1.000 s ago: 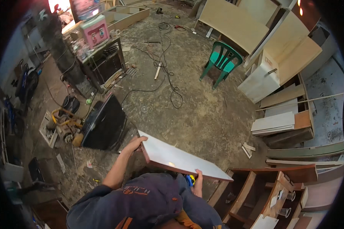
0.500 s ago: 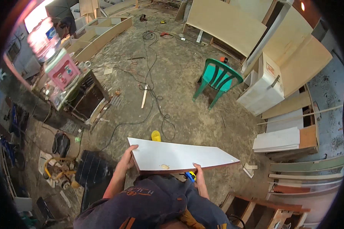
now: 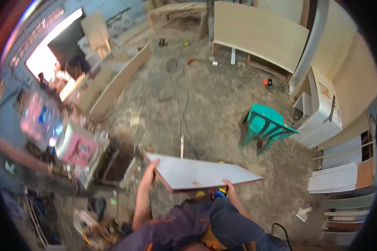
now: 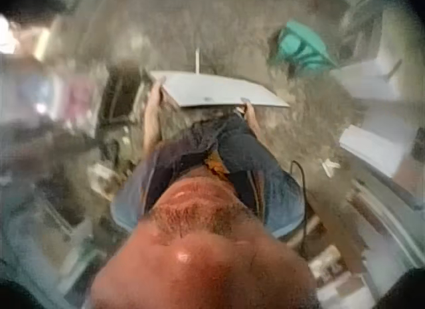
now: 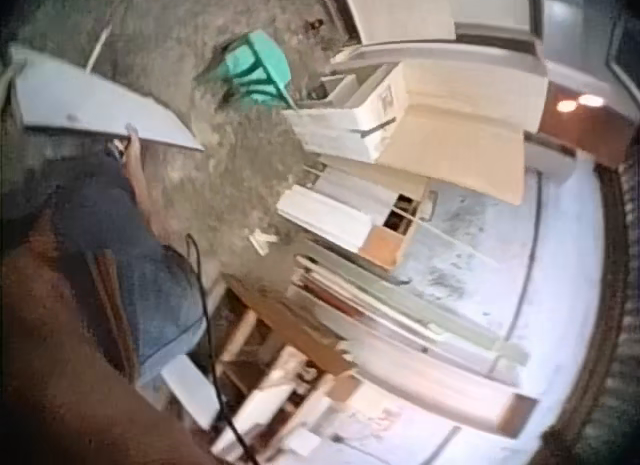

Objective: The person handles wooden panels, uses a metal file to smooth an edge, measures with a tape measure, and hammers a wooden piece into place.

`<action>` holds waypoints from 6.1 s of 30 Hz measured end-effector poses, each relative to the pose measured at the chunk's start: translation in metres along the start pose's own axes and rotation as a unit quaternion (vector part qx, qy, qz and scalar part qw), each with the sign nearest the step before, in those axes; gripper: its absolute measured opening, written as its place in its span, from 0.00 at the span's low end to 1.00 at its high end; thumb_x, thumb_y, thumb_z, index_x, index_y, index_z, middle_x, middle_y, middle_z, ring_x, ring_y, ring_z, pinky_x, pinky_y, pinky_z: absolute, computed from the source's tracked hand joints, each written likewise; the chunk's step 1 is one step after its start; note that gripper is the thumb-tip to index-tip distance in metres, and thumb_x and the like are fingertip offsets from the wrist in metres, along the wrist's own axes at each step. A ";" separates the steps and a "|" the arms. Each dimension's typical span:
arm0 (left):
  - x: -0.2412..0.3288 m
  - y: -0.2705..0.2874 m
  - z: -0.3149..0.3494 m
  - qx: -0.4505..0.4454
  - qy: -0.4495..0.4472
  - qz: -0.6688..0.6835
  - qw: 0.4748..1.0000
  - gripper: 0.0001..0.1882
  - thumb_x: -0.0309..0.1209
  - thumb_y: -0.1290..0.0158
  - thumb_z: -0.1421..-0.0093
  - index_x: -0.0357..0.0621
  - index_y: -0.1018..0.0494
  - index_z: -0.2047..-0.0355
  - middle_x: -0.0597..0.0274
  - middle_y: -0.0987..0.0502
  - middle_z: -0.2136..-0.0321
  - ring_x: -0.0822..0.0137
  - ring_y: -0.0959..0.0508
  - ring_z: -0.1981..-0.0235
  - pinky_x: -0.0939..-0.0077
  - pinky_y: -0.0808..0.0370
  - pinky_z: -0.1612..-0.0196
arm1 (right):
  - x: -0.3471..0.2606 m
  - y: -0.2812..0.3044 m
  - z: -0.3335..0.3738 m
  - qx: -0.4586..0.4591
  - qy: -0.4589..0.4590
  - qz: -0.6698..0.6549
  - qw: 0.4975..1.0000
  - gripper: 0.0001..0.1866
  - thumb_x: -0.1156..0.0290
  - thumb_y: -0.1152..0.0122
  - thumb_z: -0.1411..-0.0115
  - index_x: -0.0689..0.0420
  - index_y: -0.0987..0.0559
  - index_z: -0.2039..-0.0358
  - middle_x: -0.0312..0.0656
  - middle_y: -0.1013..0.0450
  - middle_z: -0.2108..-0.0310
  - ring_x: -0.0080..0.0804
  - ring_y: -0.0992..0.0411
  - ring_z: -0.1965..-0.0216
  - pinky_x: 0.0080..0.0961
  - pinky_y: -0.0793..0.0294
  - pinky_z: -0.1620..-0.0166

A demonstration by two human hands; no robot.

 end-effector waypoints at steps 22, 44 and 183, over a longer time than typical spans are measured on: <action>0.246 -0.197 -0.562 0.099 -0.024 -0.046 0.994 0.31 0.46 0.45 0.45 0.26 0.30 0.55 0.52 0.23 0.66 0.59 0.21 0.64 0.65 0.26 0.60 | -0.412 -0.140 -0.497 0.073 0.043 0.158 0.984 0.25 0.53 0.45 0.42 0.64 0.24 0.56 0.50 0.23 0.63 0.42 0.23 0.63 0.35 0.22 0.56; 0.598 -0.385 -1.160 -0.002 -0.063 -0.083 0.995 0.24 0.41 0.47 0.43 0.29 0.29 0.57 0.58 0.23 0.68 0.66 0.23 0.68 0.73 0.28 0.65 | -0.796 -0.398 -1.011 0.028 0.057 -0.018 0.998 0.26 0.53 0.48 0.39 0.63 0.29 0.51 0.51 0.25 0.62 0.43 0.22 0.66 0.42 0.18 0.66; 1.878 -1.051 -3.153 0.178 -0.330 -0.074 0.924 0.27 0.29 0.41 0.38 0.39 0.37 0.41 0.58 0.28 0.52 0.68 0.27 0.51 0.70 0.30 0.46 | -2.500 -1.285 -2.836 0.024 0.349 0.703 0.619 0.15 0.71 0.43 0.40 0.65 0.21 0.55 0.55 0.23 0.63 0.42 0.23 0.60 0.35 0.25 0.57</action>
Point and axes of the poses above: each hand's wrist, its own z-axis away from the middle knuckle, its own y-axis out of the back of the hand, x = y × z, the point moved 10 cm from there along -z, towards the middle knuckle
